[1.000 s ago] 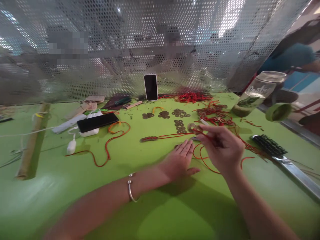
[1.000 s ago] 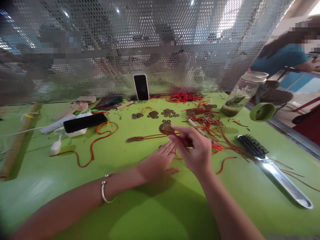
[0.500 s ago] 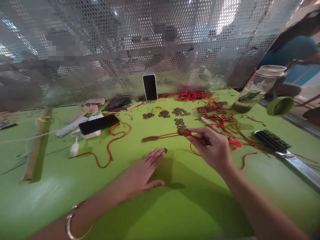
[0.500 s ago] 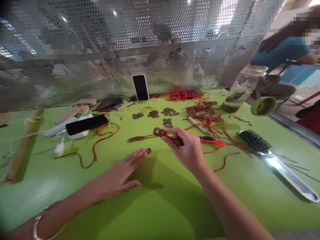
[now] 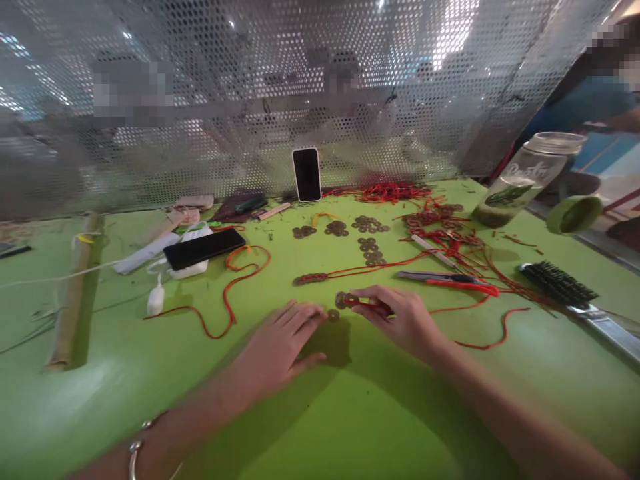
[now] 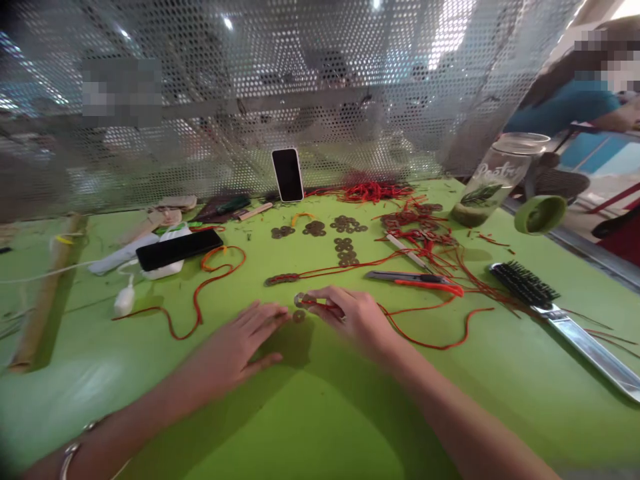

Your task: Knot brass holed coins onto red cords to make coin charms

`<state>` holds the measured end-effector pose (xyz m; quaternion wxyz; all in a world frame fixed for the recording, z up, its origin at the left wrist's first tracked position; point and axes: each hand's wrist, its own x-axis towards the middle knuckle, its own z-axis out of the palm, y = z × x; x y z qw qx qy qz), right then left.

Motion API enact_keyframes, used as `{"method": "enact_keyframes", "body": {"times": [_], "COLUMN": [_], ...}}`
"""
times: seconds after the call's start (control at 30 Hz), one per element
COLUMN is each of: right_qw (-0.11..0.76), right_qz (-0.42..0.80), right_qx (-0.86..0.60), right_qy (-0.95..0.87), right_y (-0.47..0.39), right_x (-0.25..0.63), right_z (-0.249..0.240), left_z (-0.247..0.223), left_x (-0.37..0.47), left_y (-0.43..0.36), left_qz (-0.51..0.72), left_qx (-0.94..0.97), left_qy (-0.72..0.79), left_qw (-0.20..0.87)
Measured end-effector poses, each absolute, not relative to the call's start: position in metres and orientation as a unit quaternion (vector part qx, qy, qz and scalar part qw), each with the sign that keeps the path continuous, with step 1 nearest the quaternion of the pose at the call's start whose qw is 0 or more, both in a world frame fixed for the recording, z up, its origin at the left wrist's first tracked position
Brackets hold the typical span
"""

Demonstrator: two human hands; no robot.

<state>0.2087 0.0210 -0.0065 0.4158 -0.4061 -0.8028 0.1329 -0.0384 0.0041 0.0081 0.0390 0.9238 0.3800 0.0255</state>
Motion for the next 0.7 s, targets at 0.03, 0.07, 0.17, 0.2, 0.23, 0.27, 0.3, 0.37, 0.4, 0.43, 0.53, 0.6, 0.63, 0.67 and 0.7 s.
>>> {"method": "enact_keyframes", "body": {"times": [0.03,0.07,0.17,0.2,0.23,0.27,0.3,0.37,0.4,0.43,0.53,0.6,0.63,0.67,0.7], "right_qw": [0.409,0.404,0.393,0.389,0.386,0.384,0.383,0.382,0.381,0.380,0.380,0.380,0.379,0.377,0.374], "right_qz": [0.134,0.131,0.117,0.116,0.116,0.117,0.119,0.123,0.124,0.126,0.129,0.132,0.134,0.137,0.140], "right_qx": [-0.408,-0.408,-0.403,-0.402,-0.401,-0.400,-0.400,-0.402,-0.403,-0.405,-0.406,-0.403,-0.401,-0.399,-0.396], "right_qy": [-0.805,-0.808,-0.818,-0.821,-0.823,-0.824,-0.824,-0.823,-0.823,-0.822,-0.821,-0.822,-0.823,-0.825,-0.827], "right_y": [0.021,0.021,0.023,0.024,0.024,0.025,0.025,0.025,0.026,0.026,0.027,0.028,0.028,0.029,0.029], "right_x": [0.208,0.208,0.209,0.209,0.209,0.210,0.210,0.211,0.211,0.212,0.213,0.214,0.214,0.215,0.215], "right_z": [-0.008,-0.008,-0.011,-0.012,-0.012,-0.013,-0.014,-0.014,-0.014,-0.014,-0.014,-0.014,-0.015,-0.015,-0.016], "left_z": [0.012,0.017,0.041,0.050,0.057,0.063,0.068,0.071,0.070,0.069,0.059,0.051,0.046,0.041,0.035], "left_x": [-0.046,-0.056,-0.098,-0.113,-0.128,-0.142,-0.154,-0.172,-0.177,-0.181,-0.182,-0.177,-0.174,-0.170,-0.166], "left_y": [0.013,0.024,0.073,0.090,0.106,0.120,0.131,0.145,0.149,0.150,0.150,0.152,0.154,0.157,0.161], "left_qz": [0.031,0.034,0.035,0.036,0.036,0.032,0.023,-0.009,-0.022,-0.031,-0.032,-0.023,-0.019,-0.015,-0.012], "left_qx": [0.919,0.911,0.853,0.834,0.819,0.806,0.795,0.786,0.782,0.777,0.757,0.739,0.726,0.711,0.694], "left_qy": [0.392,0.411,0.513,0.541,0.563,0.581,0.597,0.613,0.618,0.625,0.648,0.668,0.682,0.697,0.714], "left_qw": [0.020,-0.001,-0.087,-0.099,-0.106,-0.109,-0.107,-0.083,-0.073,-0.068,-0.075,-0.085,-0.088,-0.090,-0.091]}}
